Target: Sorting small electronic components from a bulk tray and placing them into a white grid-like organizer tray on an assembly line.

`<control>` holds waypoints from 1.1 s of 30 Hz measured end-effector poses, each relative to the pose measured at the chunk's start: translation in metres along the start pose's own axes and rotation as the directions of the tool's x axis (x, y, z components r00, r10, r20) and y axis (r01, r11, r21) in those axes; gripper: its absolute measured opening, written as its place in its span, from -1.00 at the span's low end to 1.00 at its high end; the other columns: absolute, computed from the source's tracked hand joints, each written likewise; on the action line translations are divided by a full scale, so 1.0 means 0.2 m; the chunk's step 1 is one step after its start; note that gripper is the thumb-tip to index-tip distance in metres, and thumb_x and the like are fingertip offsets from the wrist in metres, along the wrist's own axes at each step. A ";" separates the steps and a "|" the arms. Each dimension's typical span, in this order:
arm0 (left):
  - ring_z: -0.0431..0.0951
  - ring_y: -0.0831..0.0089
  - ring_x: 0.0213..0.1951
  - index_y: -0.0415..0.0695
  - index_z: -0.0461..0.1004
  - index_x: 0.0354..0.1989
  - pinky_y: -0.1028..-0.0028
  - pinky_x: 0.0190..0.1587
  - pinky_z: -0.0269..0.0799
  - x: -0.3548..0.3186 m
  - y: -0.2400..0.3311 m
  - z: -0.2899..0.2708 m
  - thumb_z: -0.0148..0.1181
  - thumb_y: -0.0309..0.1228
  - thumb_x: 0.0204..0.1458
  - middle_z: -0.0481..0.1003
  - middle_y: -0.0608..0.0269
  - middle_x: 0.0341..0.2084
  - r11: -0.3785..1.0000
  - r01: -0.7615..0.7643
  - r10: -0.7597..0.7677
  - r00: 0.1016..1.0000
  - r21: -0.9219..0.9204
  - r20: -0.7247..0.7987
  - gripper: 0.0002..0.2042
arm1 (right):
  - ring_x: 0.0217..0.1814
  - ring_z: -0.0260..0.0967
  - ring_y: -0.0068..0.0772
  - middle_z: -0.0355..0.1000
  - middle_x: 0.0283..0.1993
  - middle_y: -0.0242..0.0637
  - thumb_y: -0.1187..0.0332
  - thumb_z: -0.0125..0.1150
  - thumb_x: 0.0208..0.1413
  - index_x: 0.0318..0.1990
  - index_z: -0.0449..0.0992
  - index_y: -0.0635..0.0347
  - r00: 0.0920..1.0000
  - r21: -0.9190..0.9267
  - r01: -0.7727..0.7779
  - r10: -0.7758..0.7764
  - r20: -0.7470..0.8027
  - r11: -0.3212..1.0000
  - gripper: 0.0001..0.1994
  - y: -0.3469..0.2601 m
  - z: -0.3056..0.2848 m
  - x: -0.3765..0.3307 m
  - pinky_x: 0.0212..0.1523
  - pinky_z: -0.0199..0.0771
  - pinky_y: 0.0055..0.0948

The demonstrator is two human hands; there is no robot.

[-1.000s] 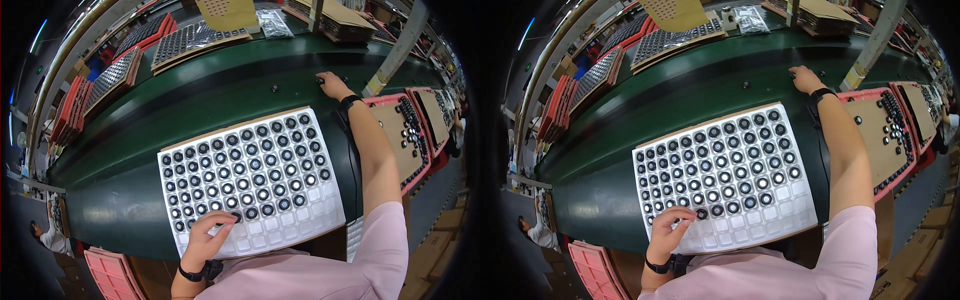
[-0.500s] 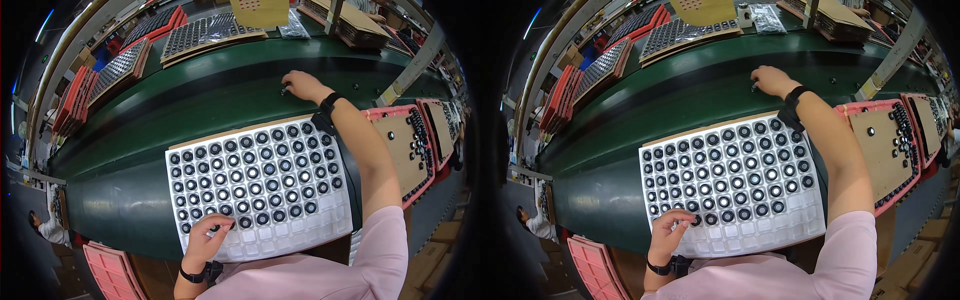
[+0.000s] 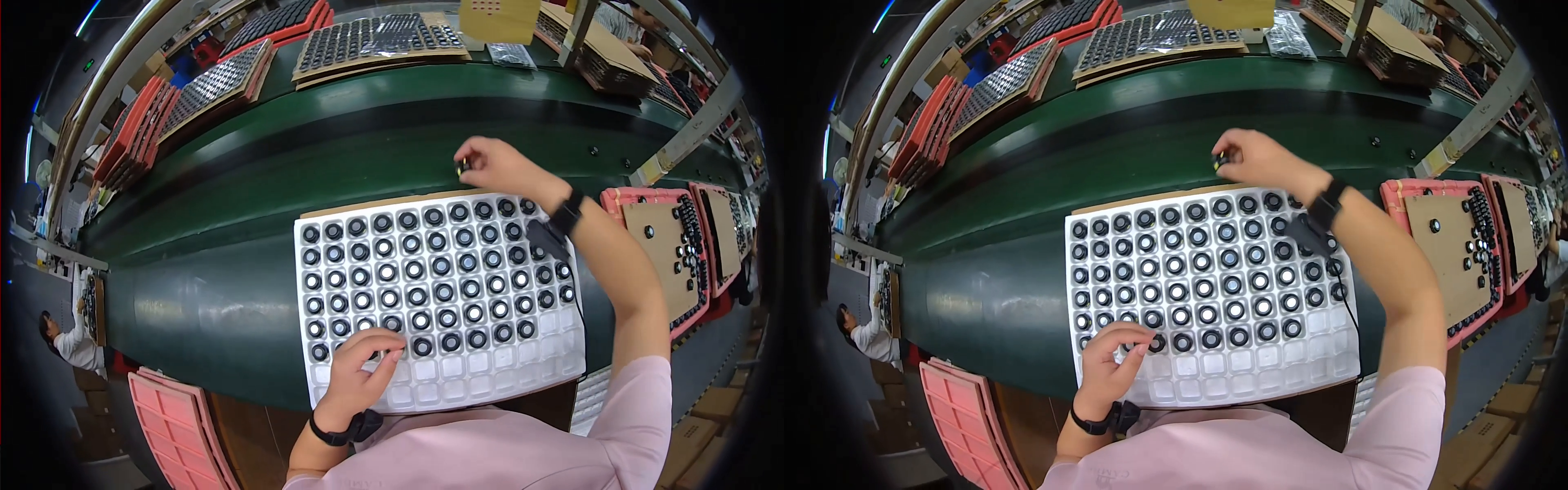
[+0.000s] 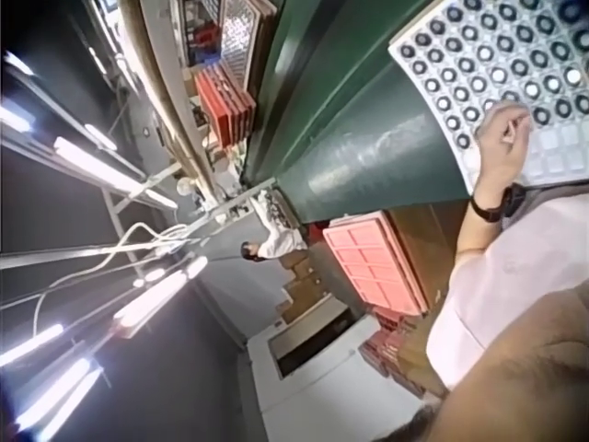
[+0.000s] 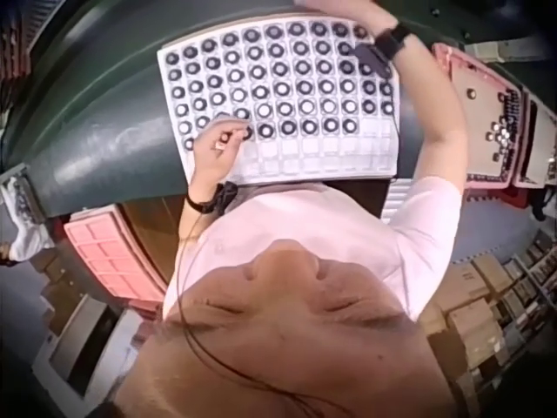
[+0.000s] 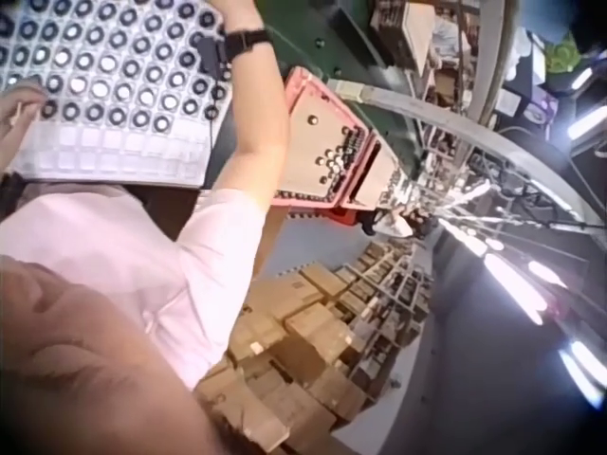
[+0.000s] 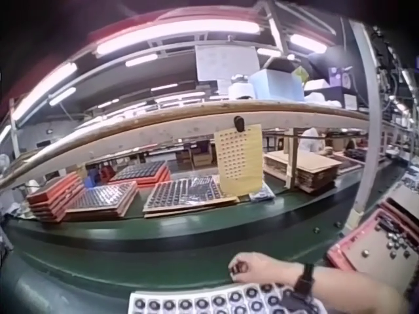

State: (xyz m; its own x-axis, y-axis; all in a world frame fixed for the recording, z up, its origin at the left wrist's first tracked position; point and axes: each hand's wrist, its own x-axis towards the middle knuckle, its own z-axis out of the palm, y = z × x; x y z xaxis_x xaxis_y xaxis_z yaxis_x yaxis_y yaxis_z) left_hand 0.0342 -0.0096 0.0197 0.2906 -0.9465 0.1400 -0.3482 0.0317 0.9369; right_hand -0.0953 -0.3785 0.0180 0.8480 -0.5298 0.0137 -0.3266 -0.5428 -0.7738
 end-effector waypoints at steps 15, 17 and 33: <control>0.55 0.26 -0.15 -0.28 0.50 -0.06 0.33 -0.01 0.44 0.00 0.01 0.19 0.35 -0.56 -0.03 0.55 0.02 -0.12 0.941 -0.290 0.301 0.952 -0.174 0.045 -0.68 | -0.09 0.40 -0.56 0.46 -0.10 -0.27 0.56 0.18 0.17 0.03 0.41 0.31 0.971 0.901 -0.238 0.075 0.226 0.362 -0.72 -0.52 0.60 -1.01 -0.04 0.44 -0.55; 0.55 0.32 -0.13 -0.27 0.49 0.01 0.36 -0.02 0.48 -0.04 0.00 0.19 0.27 -0.56 0.05 0.55 0.06 -0.14 0.824 0.113 -0.032 0.988 -0.555 0.154 -0.69 | -0.10 0.41 -0.51 0.46 -0.11 -0.23 0.54 0.17 0.17 0.02 0.41 0.32 0.985 0.932 -0.135 0.148 0.089 0.337 -0.74 -0.53 0.62 -1.06 -0.05 0.44 -0.53; 0.53 0.45 -0.29 -0.25 0.50 0.02 0.51 -0.22 0.55 -0.11 0.00 0.22 0.32 -0.62 -0.02 0.52 0.17 -0.32 0.975 -0.037 0.047 0.998 -0.220 0.040 -0.63 | -0.20 0.44 -0.48 0.49 -0.18 -0.15 0.70 0.26 -0.04 -0.17 0.49 0.37 0.938 0.664 0.059 0.186 -0.292 0.745 -0.76 -0.53 0.72 -1.24 -0.25 0.50 -0.59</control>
State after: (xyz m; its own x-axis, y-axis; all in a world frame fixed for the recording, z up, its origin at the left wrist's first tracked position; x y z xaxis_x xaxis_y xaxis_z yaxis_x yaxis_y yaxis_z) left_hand -0.0111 -0.0031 0.0037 0.2379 -0.9561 0.1712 -0.1547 0.1367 0.9784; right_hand -0.2114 -0.0950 0.0061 0.6130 -0.7883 0.0540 0.0842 -0.0028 -0.9964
